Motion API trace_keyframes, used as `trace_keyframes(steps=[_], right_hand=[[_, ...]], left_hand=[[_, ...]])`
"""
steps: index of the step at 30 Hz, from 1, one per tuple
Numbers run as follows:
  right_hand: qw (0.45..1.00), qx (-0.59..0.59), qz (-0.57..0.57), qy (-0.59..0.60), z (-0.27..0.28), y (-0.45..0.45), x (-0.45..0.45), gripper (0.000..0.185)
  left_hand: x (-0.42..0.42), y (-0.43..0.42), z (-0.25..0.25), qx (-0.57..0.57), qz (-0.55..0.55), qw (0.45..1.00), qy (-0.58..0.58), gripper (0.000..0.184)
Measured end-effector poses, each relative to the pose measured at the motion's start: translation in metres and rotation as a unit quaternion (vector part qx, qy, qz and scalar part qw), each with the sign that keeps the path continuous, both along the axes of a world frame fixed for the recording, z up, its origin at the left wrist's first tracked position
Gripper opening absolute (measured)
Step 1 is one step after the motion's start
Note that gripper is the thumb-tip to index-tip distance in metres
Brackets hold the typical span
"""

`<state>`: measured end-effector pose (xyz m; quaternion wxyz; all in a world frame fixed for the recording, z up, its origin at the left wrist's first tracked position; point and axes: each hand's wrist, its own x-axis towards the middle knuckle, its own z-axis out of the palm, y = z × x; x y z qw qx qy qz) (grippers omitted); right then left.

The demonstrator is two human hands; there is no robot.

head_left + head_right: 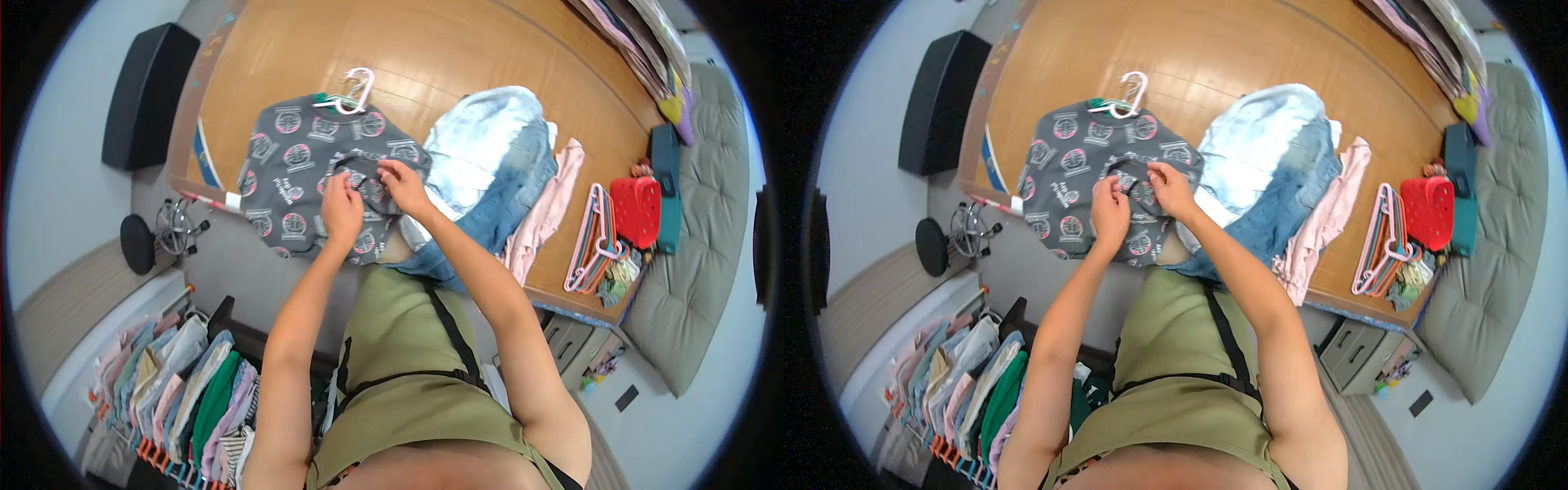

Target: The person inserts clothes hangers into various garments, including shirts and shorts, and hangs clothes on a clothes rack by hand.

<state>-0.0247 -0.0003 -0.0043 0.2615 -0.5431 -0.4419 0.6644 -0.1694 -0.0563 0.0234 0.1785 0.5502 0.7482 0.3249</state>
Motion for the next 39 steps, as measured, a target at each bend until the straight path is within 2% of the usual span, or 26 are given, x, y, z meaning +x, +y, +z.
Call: trace_keyframes(steps=[1,4,6,8,10,11,12,14,15,18,19,21,22,23,25,26,28,30,32,34,37,38,39], right_hand=[[0.995,0.083,-0.024,-0.039,-0.011,0.001,0.016,0.024],[0.96,0.188,-0.092,-0.188,-0.036,-0.008,0.091,0.021],[0.93,0.182,-0.145,-0.283,-0.039,-0.023,0.146,0.022],[0.863,0.239,-0.124,-0.427,-0.038,-0.04,0.197,0.022],[0.873,0.197,-0.112,-0.432,-0.043,-0.059,0.237,0.03],[0.87,0.188,-0.113,-0.442,-0.047,-0.072,0.251,0.033],[0.866,0.179,-0.114,-0.453,-0.052,-0.084,0.266,0.036],[0.899,0.108,-0.091,-0.413,-0.067,-0.107,0.292,0.047],[0.914,0.076,-0.078,-0.391,-0.073,-0.119,0.302,0.05],[0.933,0.044,-0.008,-0.358,-0.09,-0.144,0.331,0.059],[0.937,0.054,-0.005,-0.345,-0.091,-0.148,0.336,0.059],[0.944,0.088,-0.01,-0.317,-0.097,-0.152,0.343,0.059],[0.958,0.062,-0.022,-0.279,-0.091,-0.149,0.344,0.059],[0.97,0.036,-0.033,-0.24,-0.085,-0.144,0.344,0.059],[0.981,0.006,-0.064,-0.185,-0.083,-0.138,0.335,0.054],[0.977,0.012,-0.035,-0.209,-0.082,-0.136,0.331,0.05],[0.966,0.027,0.023,-0.257,-0.074,-0.13,0.322,0.043],[0.966,0.047,-0.002,-0.256,-0.078,-0.124,0.314,0.035],[0.964,0.074,-0.063,-0.248,-0.071,-0.12,0.302,0.028],[0.954,0.108,-0.158,-0.232,-0.029,-0.108,0.289,0.022],[0.938,0.258,-0.14,-0.182,0.004,-0.107,0.281,0.016],[0.927,0.313,-0.138,-0.155,0.008,-0.111,0.274,0.016],[0.935,0.308,-0.107,-0.141,0.022,-0.109,0.268,0.019]], left_hand=[[0.019,-0.002,-0.001,-0.032,-0.032,0.998,-0.032,0.028],[0.076,-0.006,-0.006,-0.08,-0.142,0.984,-0.078,0.027],[0.113,-0.008,-0.014,-0.11,-0.223,0.967,-0.058,0.028],[0.151,-0.015,-0.024,-0.142,-0.281,0.947,-0.06,0.032],[0.186,-0.019,-0.036,-0.176,-0.315,0.929,-0.084,0.037],[0.202,-0.022,-0.043,-0.212,-0.317,0.92,-0.09,0.045],[0.217,-0.027,-0.055,-0.214,-0.304,0.925,-0.083,0.048],[0.247,-0.039,-0.085,-0.216,-0.273,0.935,-0.071,0.054],[0.26,-0.044,-0.091,-0.187,-0.262,0.947,-0.017,0.057],[0.296,-0.043,-0.069,-0.237,-0.204,0.946,0.088,0.055],[0.302,-0.048,-0.078,-0.213,-0.19,0.952,0.112,0.042],[0.309,-0.049,-0.094,-0.257,-0.184,0.942,0.114,0.033],[0.312,-0.051,-0.096,-0.279,-0.18,0.936,0.114,0.029],[0.314,-0.056,-0.096,-0.194,-0.159,0.962,0.108,0.019],[0.32,-0.06,-0.094,-0.119,-0.122,0.981,0.094,0.018],[0.319,-0.062,-0.092,-0.082,-0.102,0.987,0.088,0.018],[0.31,-0.064,-0.097,-0.116,-0.035,0.992,-0.035,0.016],[0.3,-0.064,-0.097,-0.119,0.072,0.98,-0.143,0.017],[0.286,-0.056,-0.062,-0.154,0.119,0.956,-0.219,0.018],[0.274,-0.045,-0.044,-0.084,0.213,0.95,-0.212,0.018],[0.256,-0.03,-0.035,-0.043,0.288,0.92,-0.263,0.018],[0.255,-0.029,-0.035,-0.036,0.278,0.926,-0.253,0.021],[0.254,-0.029,-0.034,-0.031,0.268,0.932,-0.242,0.024]])
